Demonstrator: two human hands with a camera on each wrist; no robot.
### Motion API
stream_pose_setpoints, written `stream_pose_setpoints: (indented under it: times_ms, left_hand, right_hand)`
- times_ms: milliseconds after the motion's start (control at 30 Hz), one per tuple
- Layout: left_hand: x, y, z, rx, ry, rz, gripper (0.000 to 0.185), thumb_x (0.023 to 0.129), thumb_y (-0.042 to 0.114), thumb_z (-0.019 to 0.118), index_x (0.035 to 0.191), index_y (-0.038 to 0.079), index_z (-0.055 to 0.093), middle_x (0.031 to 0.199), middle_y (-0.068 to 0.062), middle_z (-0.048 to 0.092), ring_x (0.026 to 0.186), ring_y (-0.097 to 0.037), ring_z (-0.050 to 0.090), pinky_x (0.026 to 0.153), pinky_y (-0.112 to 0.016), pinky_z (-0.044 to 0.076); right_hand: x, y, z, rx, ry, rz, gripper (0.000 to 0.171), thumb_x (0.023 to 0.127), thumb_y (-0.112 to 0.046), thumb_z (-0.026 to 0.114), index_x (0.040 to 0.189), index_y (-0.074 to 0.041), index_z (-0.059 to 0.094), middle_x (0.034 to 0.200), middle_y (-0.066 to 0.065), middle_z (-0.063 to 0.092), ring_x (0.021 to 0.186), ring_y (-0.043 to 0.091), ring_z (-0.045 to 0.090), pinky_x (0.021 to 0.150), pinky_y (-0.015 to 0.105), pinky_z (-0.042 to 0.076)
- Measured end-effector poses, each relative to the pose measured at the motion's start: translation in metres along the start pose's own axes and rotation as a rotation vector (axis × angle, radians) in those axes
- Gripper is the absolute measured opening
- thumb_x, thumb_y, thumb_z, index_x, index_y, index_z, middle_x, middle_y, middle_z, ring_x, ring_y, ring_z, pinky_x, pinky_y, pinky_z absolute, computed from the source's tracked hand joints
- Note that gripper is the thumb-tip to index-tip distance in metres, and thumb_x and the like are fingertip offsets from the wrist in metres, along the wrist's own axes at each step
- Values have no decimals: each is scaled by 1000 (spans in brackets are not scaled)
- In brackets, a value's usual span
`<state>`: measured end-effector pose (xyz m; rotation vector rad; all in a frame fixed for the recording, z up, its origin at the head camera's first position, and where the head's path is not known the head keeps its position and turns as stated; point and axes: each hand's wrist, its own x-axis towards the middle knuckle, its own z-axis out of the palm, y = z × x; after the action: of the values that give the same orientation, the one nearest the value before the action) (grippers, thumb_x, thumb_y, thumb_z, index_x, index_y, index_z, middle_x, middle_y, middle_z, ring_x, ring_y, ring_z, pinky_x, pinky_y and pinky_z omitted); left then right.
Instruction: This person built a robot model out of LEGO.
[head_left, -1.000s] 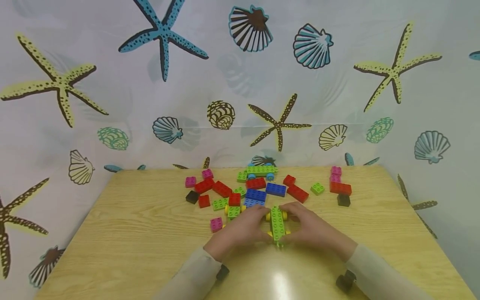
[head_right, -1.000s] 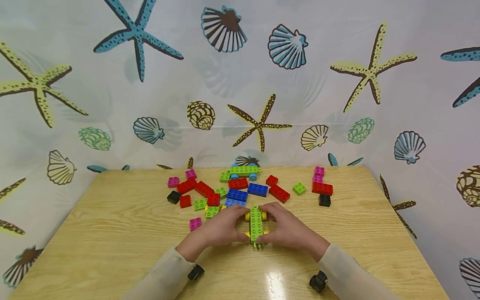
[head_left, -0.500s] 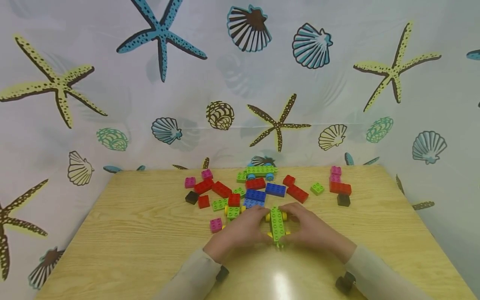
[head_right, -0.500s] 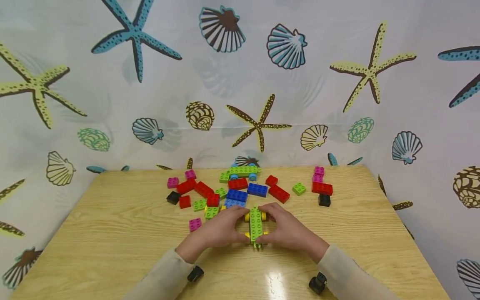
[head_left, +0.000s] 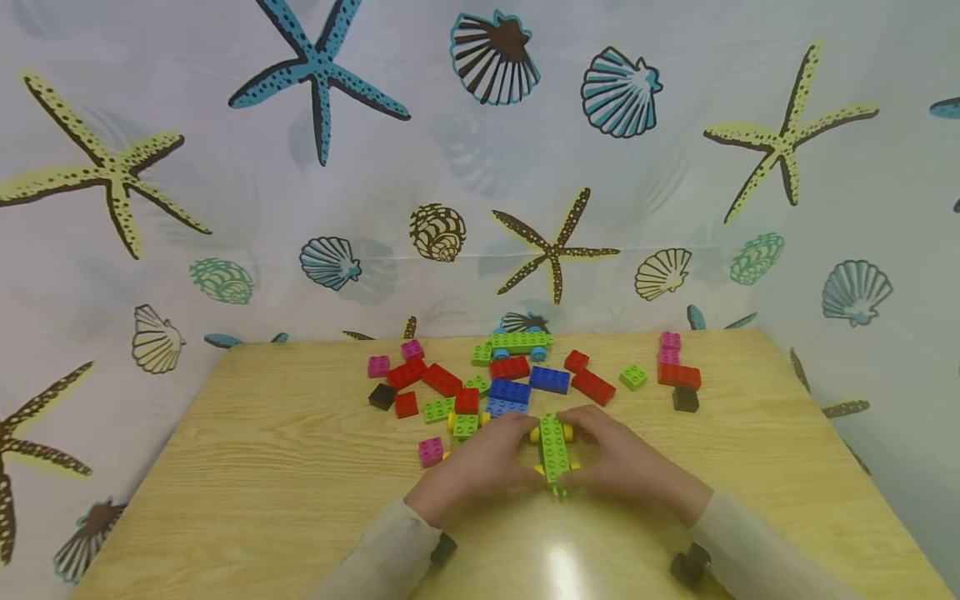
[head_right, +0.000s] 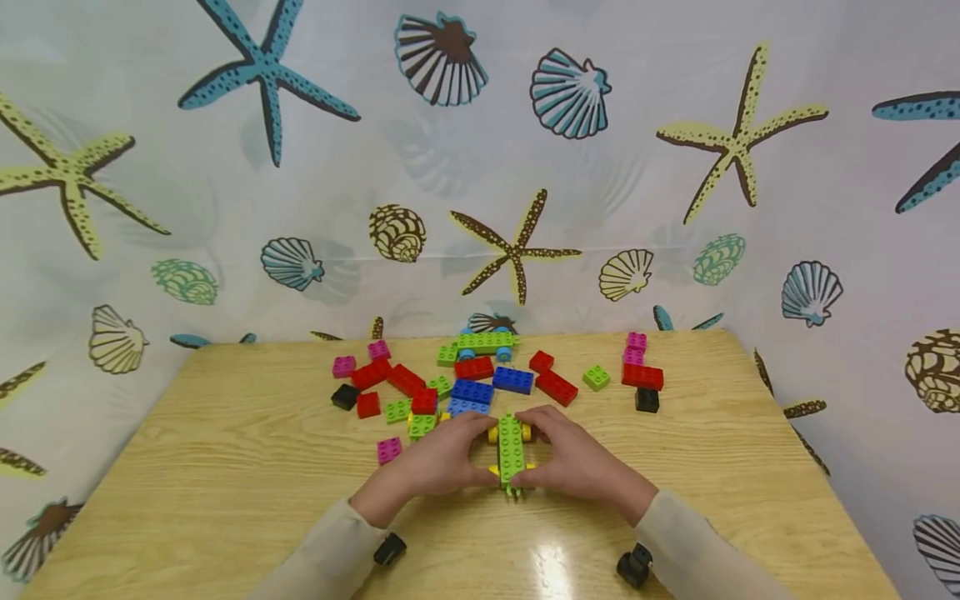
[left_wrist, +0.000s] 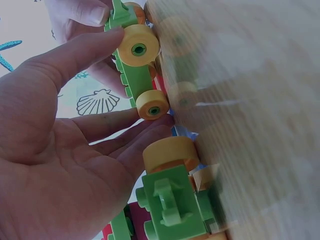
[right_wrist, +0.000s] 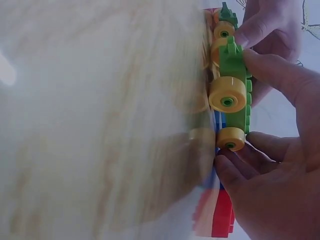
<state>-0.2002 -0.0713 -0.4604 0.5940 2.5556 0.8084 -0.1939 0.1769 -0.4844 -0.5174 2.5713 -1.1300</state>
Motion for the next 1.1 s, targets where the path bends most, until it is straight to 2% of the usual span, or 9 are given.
stream_pose_setpoints:
  times_ms: [133, 300, 467, 600, 833, 967, 1100]
  left_hand:
    - [0, -2, 1, 2, -1, -5, 83, 94, 34, 91, 164, 7, 55, 170, -13, 55, 160, -37, 51, 133, -57, 44]
    - [-2, -4, 1, 2, -2, -14, 83, 95, 35, 90, 165, 10, 54, 172, -12, 53, 161, -36, 49, 134, -57, 43]
    - [-3, -5, 1, 4, 5, -8, 83, 95, 34, 90, 165, 9, 54, 171, -12, 53, 161, -36, 49, 134, -56, 43]
    - [-3, -5, 2, 6, 8, -6, 83, 95, 34, 91, 165, 9, 54, 171, -12, 53, 161, -36, 50, 133, -56, 44]
    - [-2, -4, 0, 17, -3, -4, 83, 95, 35, 90, 165, 9, 53, 171, -11, 53, 161, -35, 50, 134, -54, 43]
    - [-2, -4, 0, 24, -4, 2, 83, 96, 34, 90, 165, 8, 53, 171, -12, 53, 161, -35, 50, 134, -54, 43]
    - [-3, -2, 0, 15, -12, 1, 82, 96, 34, 90, 165, 9, 53, 171, -12, 54, 160, -35, 50, 133, -54, 44]
  right_hand:
    - [-1, -2, -5, -8, -2, 29, 89, 90, -43, 95, 164, -16, 54, 169, 8, 55, 153, 40, 57, 128, 67, 45]
    - [-1, 1, -23, -4, 30, 37, 84, 94, -39, 91, 165, -13, 53, 168, 14, 56, 151, 47, 58, 123, 66, 51]
    - [1, 7, -52, -45, 129, 71, 78, 100, -39, 85, 166, -13, 52, 170, 16, 54, 153, 50, 55, 121, 67, 53]
    - [7, 20, -81, -64, 237, 94, 75, 102, -38, 82, 165, -9, 52, 169, 20, 54, 153, 51, 53, 124, 70, 49]
    - [21, 52, -116, -39, 377, 220, 75, 107, -41, 76, 165, 0, 49, 168, 28, 53, 155, 53, 47, 128, 69, 44]
    - [29, 68, -123, -7, 440, 315, 75, 109, -41, 72, 165, 3, 47, 168, 31, 51, 156, 53, 46, 130, 67, 42]
    - [35, 78, -123, 56, 488, 443, 78, 108, -41, 71, 165, 4, 45, 168, 31, 50, 152, 50, 49, 129, 62, 46]
